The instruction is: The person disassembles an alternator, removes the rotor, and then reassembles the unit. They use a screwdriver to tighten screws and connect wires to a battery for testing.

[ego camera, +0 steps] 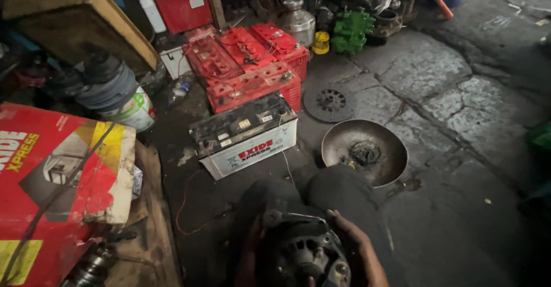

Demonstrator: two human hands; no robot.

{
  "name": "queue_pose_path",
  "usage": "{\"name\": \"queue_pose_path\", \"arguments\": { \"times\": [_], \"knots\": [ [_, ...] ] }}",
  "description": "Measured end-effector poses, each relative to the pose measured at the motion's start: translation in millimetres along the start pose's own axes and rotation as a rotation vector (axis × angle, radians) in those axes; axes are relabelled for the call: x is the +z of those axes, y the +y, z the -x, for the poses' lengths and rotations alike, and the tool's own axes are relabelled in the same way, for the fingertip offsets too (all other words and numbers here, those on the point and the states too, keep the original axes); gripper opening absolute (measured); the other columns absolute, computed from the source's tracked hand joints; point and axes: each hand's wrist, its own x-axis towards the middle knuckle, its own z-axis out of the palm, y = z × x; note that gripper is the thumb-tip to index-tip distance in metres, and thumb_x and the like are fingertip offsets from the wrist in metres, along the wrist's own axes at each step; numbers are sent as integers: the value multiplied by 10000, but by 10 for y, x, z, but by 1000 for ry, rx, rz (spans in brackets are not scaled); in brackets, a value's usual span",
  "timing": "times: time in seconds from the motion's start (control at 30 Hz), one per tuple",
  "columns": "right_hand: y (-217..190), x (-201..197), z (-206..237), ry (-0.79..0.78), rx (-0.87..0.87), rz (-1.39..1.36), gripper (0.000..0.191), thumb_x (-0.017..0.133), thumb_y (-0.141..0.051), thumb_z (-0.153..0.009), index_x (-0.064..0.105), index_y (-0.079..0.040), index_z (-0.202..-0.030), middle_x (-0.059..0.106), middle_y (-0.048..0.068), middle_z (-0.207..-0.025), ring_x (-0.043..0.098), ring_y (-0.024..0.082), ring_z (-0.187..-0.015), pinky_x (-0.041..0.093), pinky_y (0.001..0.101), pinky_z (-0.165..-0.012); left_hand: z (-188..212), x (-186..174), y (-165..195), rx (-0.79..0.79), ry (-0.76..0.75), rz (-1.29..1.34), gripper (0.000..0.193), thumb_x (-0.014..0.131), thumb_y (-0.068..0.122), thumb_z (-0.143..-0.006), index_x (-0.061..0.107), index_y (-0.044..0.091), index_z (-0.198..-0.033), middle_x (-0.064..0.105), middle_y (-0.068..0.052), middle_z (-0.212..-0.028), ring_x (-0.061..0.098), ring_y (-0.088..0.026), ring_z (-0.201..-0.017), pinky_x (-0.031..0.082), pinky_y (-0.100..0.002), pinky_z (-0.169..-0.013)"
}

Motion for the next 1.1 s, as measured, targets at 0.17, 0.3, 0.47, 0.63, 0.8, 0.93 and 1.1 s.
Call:
{"name": "queue_pose_path", "arguments": {
  "times": [0.17, 0.3, 0.47, 0.63, 0.8, 0.93, 1.1],
  "knots": [
    [-620, -105, -139, -341, 83, 146, 863, 782, -246, -817, 385, -37, -1554, 538, 204, -1571, 442, 286, -1480, 290, 419, -1212, -20, 89, 26, -36, -48, 15, 948, 882, 203, -651, 415, 25, -1457, 682, -148, -1259, 690, -259, -1131, 574, -436, -979],
    [-1389, -183, -573, -429, 286, 209, 971, 776, -282, -776, 305, -132, -1612, 484, 125, -1565, 409, 228, -1462, 271, 382, -1194, -336, 333, 162, -108, -165, 20, 900, 882, 176, -662, 450, 26, -1438, 700, -136, -1231, 697, -251, -1103, 580, -440, -962],
    [-1458, 117, -1375, -287, 468, -102, 778, 706, -333, -792, 444, -138, -1499, 592, 136, -1472, 579, 279, -1307, 432, 421, -1074, -1049, 459, 334, -296, -104, -89, 770, 824, 249, -722, 502, 75, -1399, 733, -109, -1178, 721, -225, -1046, 579, -401, -934],
    [-1042, 332, -1724, -199, 749, -248, 623, 656, -461, -801, 611, -118, -1319, 695, 165, -1269, 677, 361, -1105, 563, 555, -833, -1556, 223, -37, -330, -110, -143, 617, 746, 399, -821, 625, 68, -1328, 740, -74, -1177, 698, -196, -1062, 547, -342, -918],
    [-505, 432, -1795, -130, 1035, -145, 651, 616, -559, -762, 622, -189, -1298, 705, 124, -1266, 671, 355, -1140, 567, 604, -830, -1659, -34, -739, -795, 0, -76, 646, 717, 520, -795, 700, 67, -1255, 776, -126, -1092, 747, -258, -925, 594, -388, -811],
    [-215, 461, -1948, -92, 1179, -75, 673, 598, -616, -765, 674, -179, -1272, 720, 132, -1246, 674, 356, -1131, 548, 592, -862, -1712, -121, -1071, -864, 15, 140, 616, 670, 526, -796, 687, 85, -1225, 760, -143, -1086, 749, -269, -890, 626, -408, -757],
    [-31, 528, -2010, -83, 1273, -111, 650, 566, -643, -772, 717, -165, -1187, 748, 109, -1160, 685, 337, -1055, 537, 565, -853, -1771, -160, -1168, -878, 197, -9, 552, 697, 449, -785, 739, 49, -1163, 783, -128, -1052, 765, -255, -872, 631, -396, -754]
  ]
}}
